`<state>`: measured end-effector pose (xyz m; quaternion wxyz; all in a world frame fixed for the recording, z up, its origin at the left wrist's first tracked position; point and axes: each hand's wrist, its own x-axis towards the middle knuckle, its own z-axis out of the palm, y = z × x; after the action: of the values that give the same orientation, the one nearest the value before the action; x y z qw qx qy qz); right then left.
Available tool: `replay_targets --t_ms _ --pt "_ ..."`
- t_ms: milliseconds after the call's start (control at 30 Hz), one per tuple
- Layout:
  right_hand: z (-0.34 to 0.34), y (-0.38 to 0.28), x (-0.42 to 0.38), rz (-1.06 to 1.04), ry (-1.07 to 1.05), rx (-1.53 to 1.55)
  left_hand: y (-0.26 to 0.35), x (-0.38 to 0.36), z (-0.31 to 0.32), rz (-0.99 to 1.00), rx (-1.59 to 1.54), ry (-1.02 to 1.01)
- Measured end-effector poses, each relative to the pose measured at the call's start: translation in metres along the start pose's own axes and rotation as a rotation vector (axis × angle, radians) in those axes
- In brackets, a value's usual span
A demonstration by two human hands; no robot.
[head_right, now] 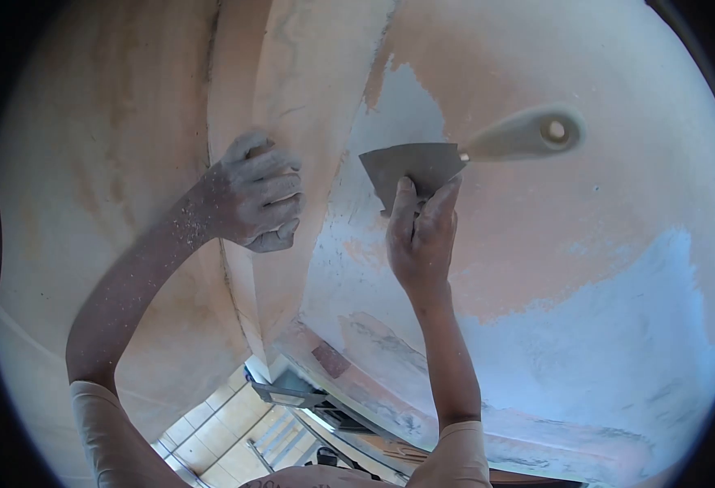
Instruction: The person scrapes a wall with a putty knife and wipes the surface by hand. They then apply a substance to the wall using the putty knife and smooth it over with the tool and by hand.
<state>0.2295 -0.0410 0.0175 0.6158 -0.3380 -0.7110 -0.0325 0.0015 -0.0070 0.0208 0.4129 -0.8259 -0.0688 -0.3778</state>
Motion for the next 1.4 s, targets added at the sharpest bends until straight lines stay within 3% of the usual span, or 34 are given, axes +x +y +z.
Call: replay_targets --t_ms 100,300,400,500,600,700,833,933,1000,1300,1400 --pt "0.011 -0.006 0.022 0.02 -0.039 -0.036 -0.002 0.001 0.0 -0.03 -0.023 -0.052" --pt "0.034 0.02 0.031 -0.246 -0.01 -0.201 0.0 -0.005 0.007 -0.001 -0.022 0.0" --pt "0.037 0.022 0.032 -0.389 0.052 -0.5 0.0 -0.006 0.009 -0.024 0.001 -0.01" --pt "0.032 0.016 0.039 -0.289 -0.086 -0.36 0.001 -0.008 0.01 -0.025 0.003 -0.011" --pt "0.033 0.012 0.044 -0.362 -0.071 -0.414 0.002 -0.008 0.011 -0.018 0.01 -0.006" --pt "0.029 0.019 0.038 -0.41 -0.195 -0.493 0.001 -0.008 0.011 -0.018 0.009 0.011" --pt "0.031 0.025 0.039 -0.437 -0.022 -0.304 0.001 -0.008 0.008 -0.016 0.021 -0.009" --pt "0.03 0.03 0.028 -0.573 -0.256 -0.493 0.002 -0.008 0.011 -0.01 0.003 0.011" --pt "0.031 0.026 0.034 -0.381 -0.016 -0.346 0.002 -0.009 0.01 -0.013 -0.004 0.001" --pt "0.027 0.025 0.035 -0.537 -0.233 -0.456 0.003 -0.01 0.009 -0.005 0.029 -0.028" --pt "0.03 0.03 0.037 -0.451 -0.063 -0.347 0.003 -0.009 0.01 -0.004 0.035 -0.001"
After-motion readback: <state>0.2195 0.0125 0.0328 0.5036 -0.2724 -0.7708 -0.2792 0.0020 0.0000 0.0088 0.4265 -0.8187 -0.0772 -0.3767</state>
